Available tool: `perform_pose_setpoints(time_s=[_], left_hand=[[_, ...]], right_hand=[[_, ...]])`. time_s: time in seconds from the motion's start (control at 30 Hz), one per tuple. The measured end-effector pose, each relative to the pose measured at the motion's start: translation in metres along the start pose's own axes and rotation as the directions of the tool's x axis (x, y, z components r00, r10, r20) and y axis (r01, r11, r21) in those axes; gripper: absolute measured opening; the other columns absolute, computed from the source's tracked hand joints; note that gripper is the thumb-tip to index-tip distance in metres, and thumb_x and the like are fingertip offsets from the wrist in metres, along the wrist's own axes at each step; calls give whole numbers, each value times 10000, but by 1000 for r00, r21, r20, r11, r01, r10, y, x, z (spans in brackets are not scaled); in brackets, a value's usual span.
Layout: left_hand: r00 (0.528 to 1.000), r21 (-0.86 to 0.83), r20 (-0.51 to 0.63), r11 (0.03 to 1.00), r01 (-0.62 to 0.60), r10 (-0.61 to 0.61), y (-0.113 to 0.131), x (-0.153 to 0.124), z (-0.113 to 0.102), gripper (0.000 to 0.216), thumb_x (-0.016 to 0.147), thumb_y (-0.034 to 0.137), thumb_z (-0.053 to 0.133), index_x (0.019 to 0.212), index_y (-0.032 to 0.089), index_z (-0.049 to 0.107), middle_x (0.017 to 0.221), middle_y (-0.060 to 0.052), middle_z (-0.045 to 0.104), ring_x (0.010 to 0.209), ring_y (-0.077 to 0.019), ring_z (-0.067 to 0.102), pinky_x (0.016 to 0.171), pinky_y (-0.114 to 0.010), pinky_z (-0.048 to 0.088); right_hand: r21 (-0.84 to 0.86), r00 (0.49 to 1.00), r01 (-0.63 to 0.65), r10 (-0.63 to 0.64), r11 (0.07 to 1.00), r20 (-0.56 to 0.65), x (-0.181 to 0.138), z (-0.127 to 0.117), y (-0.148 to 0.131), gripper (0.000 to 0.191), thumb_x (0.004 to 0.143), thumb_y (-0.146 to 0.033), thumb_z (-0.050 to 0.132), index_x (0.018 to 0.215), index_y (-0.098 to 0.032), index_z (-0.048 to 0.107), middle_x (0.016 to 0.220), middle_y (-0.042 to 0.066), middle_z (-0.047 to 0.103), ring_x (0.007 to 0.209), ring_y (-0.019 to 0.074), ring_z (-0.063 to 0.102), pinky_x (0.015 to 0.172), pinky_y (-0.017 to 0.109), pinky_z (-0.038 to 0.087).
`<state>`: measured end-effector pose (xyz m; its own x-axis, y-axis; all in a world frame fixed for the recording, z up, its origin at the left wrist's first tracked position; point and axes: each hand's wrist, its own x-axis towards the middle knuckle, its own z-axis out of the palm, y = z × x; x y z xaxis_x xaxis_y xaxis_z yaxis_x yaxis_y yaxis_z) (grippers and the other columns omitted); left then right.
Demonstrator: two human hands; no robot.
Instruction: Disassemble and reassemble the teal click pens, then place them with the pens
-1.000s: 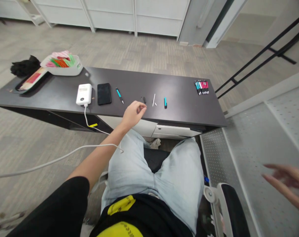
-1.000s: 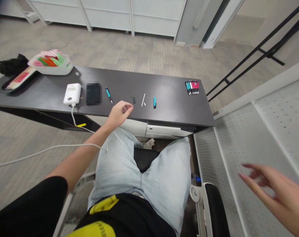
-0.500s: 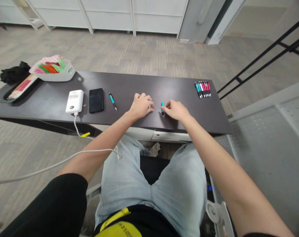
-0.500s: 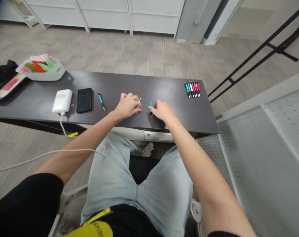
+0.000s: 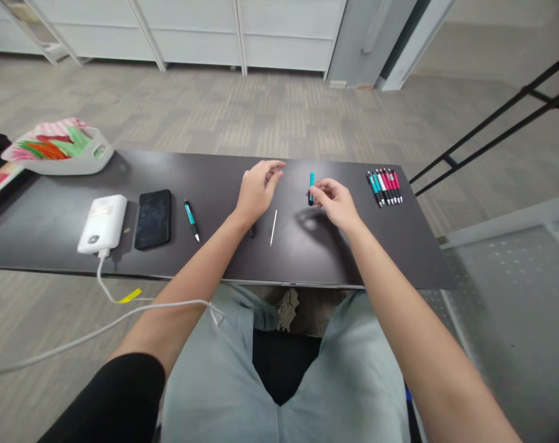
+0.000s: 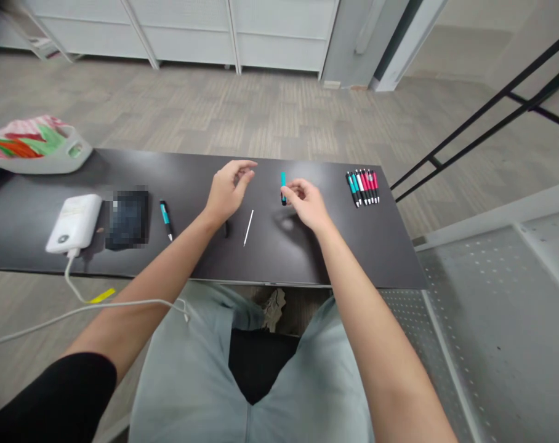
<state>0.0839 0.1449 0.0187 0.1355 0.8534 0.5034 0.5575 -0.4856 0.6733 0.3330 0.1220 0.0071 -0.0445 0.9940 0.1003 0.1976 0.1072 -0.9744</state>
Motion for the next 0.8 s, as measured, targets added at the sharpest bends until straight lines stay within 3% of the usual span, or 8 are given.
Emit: perform_pose_setpoints(time_s=[0.13, 0.27, 0.43, 0.6, 0.8], left_hand=[[987, -153, -158, 988, -36, 12, -21, 29, 22, 146, 1157, 254, 711, 1186, 235, 852, 1155, -82, 894, 1028, -238, 828, 976, -367, 641], [975, -164, -223, 986, -45, 7, -31, 25, 31, 130, 1167, 324, 744, 1193, 252, 849, 1118, -65, 896, 1005, -228, 835, 973, -368, 663], [989, -106, -148, 993, -47, 31, -22, 13, 21, 108, 1162, 372, 796, 1161, 289, 864, 1163, -57, 858, 1148, -265, 806, 1085, -419, 641], [987, -313, -128, 949, 49, -93, -15, 15, 20, 283, 1133, 563, 850, 1159, 282, 864, 1099, -61, 858, 1045, -252, 819, 974, -398, 662], [978, -486, -82, 865, 128, -191, -29, 20, 27, 499, 1045, 722, 910, 1190, 254, 813, 1065, -75, 885, 890, -205, 820, 862, -357, 675]], right_hand=[[263, 991, 49, -13, 964, -135, 36, 12, 15, 539, 795, -679, 1010, 1034, -315, 692, 1019, 23, 865, 790, 193, 718, 680, 317, 598], [367, 981, 46, 27, 929, -191, 56, 22, 24, 531, 761, -621, 1027, 1096, -314, 753, 1115, 32, 883, 833, 187, 720, 691, 309, 605], [363, 982, 53, 17, 930, -186, 62, 12, 29, 412, 953, -687, 886, 1105, -319, 780, 1247, 37, 884, 814, 168, 697, 679, 304, 596], [284, 995, 15, 13, 959, -98, 62, 10, 32, 490, 930, -741, 893, 1153, -317, 796, 1074, 34, 850, 677, 155, 587, 609, 319, 519], [299, 999, 13, 1, 954, -47, 63, 21, 36, 598, 900, -805, 903, 1228, -308, 851, 976, 22, 802, 661, 154, 551, 599, 320, 482]])
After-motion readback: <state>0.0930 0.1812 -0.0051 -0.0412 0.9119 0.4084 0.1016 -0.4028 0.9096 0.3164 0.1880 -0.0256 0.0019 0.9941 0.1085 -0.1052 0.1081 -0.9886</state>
